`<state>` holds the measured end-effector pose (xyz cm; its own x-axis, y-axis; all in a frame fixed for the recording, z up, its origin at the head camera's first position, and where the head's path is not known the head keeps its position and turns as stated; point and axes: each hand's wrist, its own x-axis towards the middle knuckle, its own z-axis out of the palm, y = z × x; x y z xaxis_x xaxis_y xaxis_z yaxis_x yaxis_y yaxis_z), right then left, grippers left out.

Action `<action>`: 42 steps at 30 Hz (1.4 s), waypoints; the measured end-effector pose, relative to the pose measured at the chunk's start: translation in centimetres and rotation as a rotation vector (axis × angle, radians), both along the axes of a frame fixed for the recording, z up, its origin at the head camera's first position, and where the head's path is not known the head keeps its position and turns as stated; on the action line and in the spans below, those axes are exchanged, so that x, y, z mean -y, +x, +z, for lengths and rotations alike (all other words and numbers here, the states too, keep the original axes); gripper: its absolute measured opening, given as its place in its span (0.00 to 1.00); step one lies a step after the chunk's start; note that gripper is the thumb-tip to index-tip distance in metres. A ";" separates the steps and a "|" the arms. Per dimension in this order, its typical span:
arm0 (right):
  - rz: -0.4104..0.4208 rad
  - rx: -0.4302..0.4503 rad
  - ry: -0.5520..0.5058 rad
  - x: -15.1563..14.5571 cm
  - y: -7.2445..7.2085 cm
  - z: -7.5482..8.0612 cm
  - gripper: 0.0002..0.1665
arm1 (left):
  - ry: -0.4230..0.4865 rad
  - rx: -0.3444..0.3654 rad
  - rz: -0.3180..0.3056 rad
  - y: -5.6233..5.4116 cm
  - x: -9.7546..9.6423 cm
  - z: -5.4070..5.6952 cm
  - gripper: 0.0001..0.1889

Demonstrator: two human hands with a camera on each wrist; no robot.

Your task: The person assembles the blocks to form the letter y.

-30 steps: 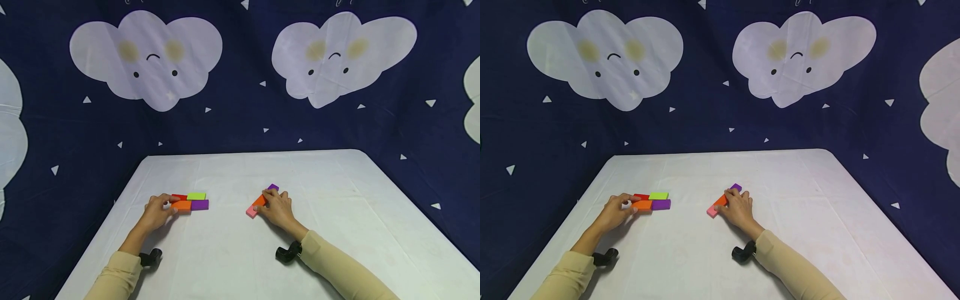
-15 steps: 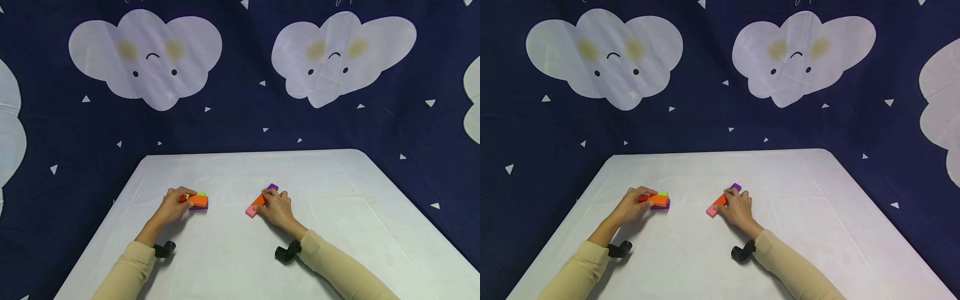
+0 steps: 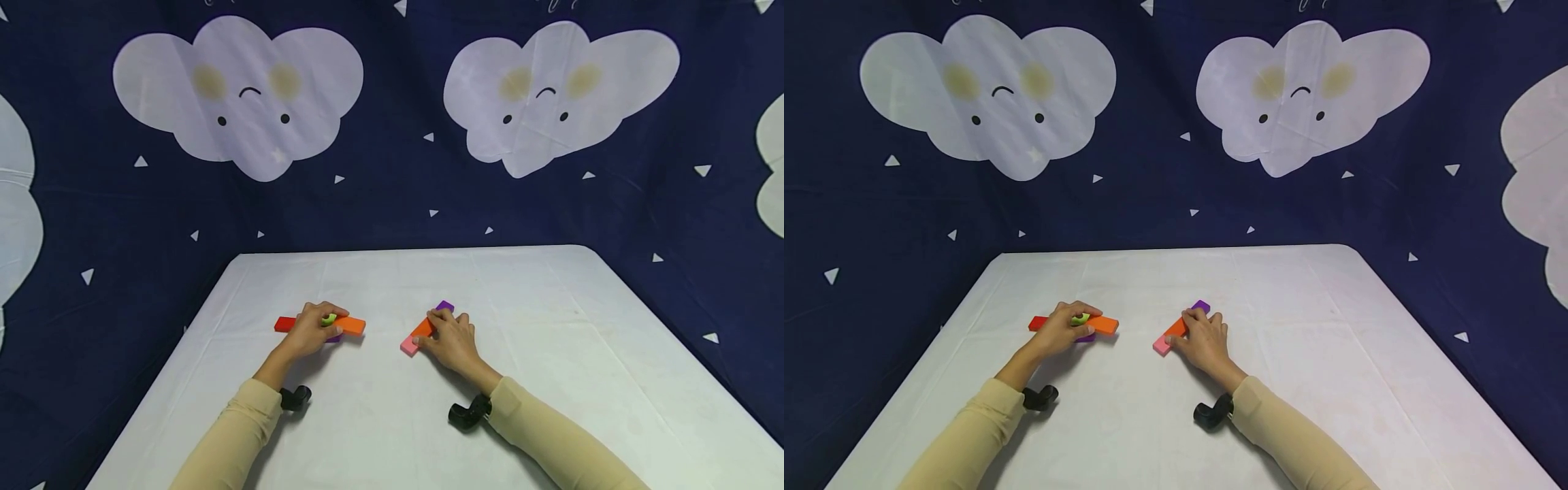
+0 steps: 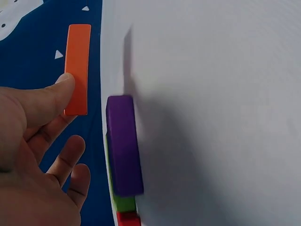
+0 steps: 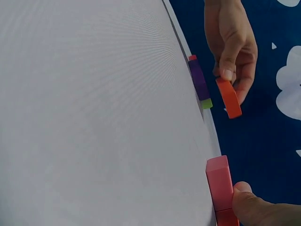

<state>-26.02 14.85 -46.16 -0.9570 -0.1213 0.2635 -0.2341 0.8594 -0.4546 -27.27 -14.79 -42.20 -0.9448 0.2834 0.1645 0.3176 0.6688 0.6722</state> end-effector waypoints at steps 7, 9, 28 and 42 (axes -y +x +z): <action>-0.007 -0.005 0.002 0.0 -0.1 -0.2 0.41 | -0.014 0.023 -0.008 -0.7 -1.3 -0.5 0.15; -0.007 -0.006 0.003 0.0 -0.1 -0.3 0.41 | -0.019 0.026 -0.007 -0.8 -1.7 -0.5 0.15; -0.002 0.001 -0.008 -0.1 0.0 -0.3 0.40 | -0.025 0.062 -0.126 -1.8 -4.4 -1.3 0.15; 0.003 0.003 -0.007 -0.1 -0.1 -0.2 0.39 | -0.088 0.049 -0.135 -2.3 -6.0 -1.6 0.14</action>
